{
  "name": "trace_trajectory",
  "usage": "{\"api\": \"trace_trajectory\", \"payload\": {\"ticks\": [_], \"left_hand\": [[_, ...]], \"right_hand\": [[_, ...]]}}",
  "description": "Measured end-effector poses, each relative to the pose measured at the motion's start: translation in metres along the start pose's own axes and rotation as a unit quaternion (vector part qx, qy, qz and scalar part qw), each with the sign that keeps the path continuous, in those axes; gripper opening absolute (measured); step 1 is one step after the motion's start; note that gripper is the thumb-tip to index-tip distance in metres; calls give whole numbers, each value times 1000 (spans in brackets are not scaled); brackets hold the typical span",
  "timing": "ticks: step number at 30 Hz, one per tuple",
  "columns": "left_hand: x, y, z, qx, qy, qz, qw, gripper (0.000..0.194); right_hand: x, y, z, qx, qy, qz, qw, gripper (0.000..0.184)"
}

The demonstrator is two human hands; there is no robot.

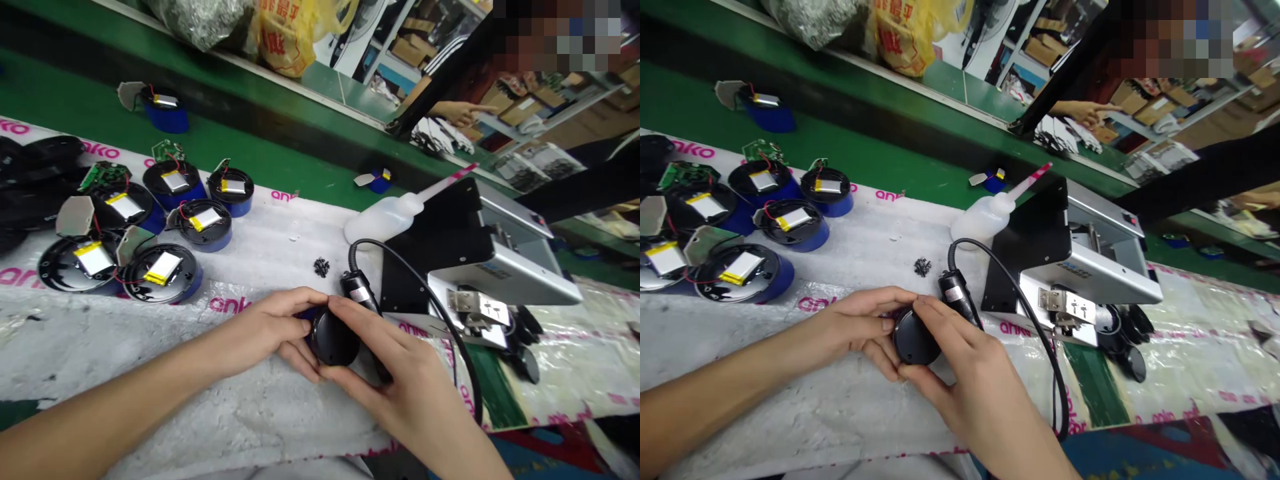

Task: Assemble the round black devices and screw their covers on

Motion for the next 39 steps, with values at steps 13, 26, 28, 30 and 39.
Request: {"api": "trace_trajectory", "payload": {"ticks": [13,26,28,30,39], "left_hand": [[-3,1,3,51,12,-84,995,63],[3,29,2,-113,56,-236,963,27],[5,30,0,-122,32,-219,968,30],[5,29,-1,-135,18,-219,966,33],[1,23,-5,-146,-16,-231,962,51]], "right_hand": [[0,3,2,-2,11,50,999,53],[-10,-6,17,-54,59,-31,996,47],[-20,-8,31,-83,147,10,986,45],[-30,-3,41,-58,229,66,969,50],[-31,-34,90,-148,231,-258,926,43]]}}
Point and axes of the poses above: each hand's wrist, its own z-axis away from the middle knuckle, its own y-axis out of the palm, x = y × z, the point moved 2 cm from there along -z, towards the middle knuckle, and after that the axes turned 8 degrees about y, right-handed, at the moved point
